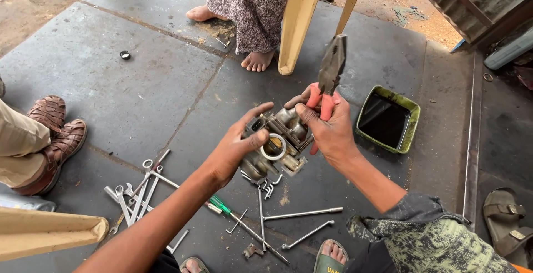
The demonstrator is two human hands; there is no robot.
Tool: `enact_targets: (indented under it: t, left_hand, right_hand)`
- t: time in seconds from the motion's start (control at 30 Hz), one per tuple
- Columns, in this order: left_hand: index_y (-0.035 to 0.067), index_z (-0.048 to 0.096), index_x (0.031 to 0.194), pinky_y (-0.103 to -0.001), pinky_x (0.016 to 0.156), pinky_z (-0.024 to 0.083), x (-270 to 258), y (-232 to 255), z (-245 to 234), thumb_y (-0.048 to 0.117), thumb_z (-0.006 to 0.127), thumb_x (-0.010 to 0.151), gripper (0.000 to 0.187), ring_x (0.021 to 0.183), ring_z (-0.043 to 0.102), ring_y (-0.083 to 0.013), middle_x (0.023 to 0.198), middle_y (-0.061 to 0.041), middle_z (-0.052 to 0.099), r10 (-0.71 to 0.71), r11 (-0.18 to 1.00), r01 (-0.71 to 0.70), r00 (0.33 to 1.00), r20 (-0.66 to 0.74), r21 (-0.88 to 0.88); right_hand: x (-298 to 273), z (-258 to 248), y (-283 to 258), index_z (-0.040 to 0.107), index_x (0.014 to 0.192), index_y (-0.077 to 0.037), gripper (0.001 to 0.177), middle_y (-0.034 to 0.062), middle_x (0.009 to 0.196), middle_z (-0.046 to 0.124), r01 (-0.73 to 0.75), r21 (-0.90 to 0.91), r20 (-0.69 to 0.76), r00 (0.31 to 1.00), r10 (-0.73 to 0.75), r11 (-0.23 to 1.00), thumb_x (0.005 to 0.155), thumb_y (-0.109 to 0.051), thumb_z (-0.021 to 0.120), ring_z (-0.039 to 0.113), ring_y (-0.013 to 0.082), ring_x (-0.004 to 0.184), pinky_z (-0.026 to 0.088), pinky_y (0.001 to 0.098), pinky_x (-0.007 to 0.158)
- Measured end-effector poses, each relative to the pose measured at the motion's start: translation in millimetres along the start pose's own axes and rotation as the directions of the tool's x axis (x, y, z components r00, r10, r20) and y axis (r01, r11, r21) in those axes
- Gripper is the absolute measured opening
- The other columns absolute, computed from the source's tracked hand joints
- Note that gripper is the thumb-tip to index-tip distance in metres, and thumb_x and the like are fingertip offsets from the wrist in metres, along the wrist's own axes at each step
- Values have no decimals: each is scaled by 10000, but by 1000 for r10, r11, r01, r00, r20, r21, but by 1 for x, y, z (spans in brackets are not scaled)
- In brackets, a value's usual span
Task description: Using pliers and other tools to disassemble and inspect a motorcycle carburetor.
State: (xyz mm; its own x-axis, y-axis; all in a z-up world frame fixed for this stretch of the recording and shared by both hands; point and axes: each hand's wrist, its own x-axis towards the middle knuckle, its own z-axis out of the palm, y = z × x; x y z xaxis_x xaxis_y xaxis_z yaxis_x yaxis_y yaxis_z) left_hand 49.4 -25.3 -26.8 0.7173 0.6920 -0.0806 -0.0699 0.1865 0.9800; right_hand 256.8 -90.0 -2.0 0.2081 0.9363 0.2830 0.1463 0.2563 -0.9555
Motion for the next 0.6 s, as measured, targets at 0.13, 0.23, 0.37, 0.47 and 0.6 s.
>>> enact_targets:
  t: [0.13,0.23,0.37,0.47,0.6]
  left_hand:
    - [133,494,1532,-387,1093,448,1,0,2,643,737,730,980,1305,601,-279,1374,-164,642,91,994,-89,995,-42,57]
    - [152,508,1513,-388,1045,484,0,8,5,543,757,736,905,1219,627,-272,1294,-167,673,128,984,-118,989,-76,132]
    - [146,540,1454,-375,994,517,-11,12,10,465,828,685,881,1135,674,-243,1203,-142,686,180,958,-158,981,-70,239]
    - [150,561,1444,-359,983,523,-18,15,11,465,830,699,852,1104,689,-216,1153,-114,697,285,889,-235,956,-73,392]
    - [155,596,1421,-355,964,540,-31,25,17,474,814,722,799,1063,705,-205,1100,-103,717,308,873,-243,947,-90,422]
  right_hand:
    - [-2,9,1,551,1047,-47,162,83,984,693,67,54,-110,992,-60,996,933,15,648,713,138,965,604,289,864]
    - [-2,12,5,502,984,-31,174,89,986,677,241,-72,-135,959,-249,968,981,47,658,712,152,969,594,280,839]
    - [-15,15,1,482,1020,-24,192,86,962,640,326,-170,-105,932,-346,930,1007,66,650,691,145,950,562,270,816]
    - [-20,17,-6,498,1094,-12,174,82,968,645,340,-166,-90,929,-358,926,1007,68,625,691,144,956,565,277,846]
    - [-25,16,-15,523,1151,-10,165,77,992,649,316,-162,-67,942,-330,935,1028,45,618,691,134,965,573,276,848]
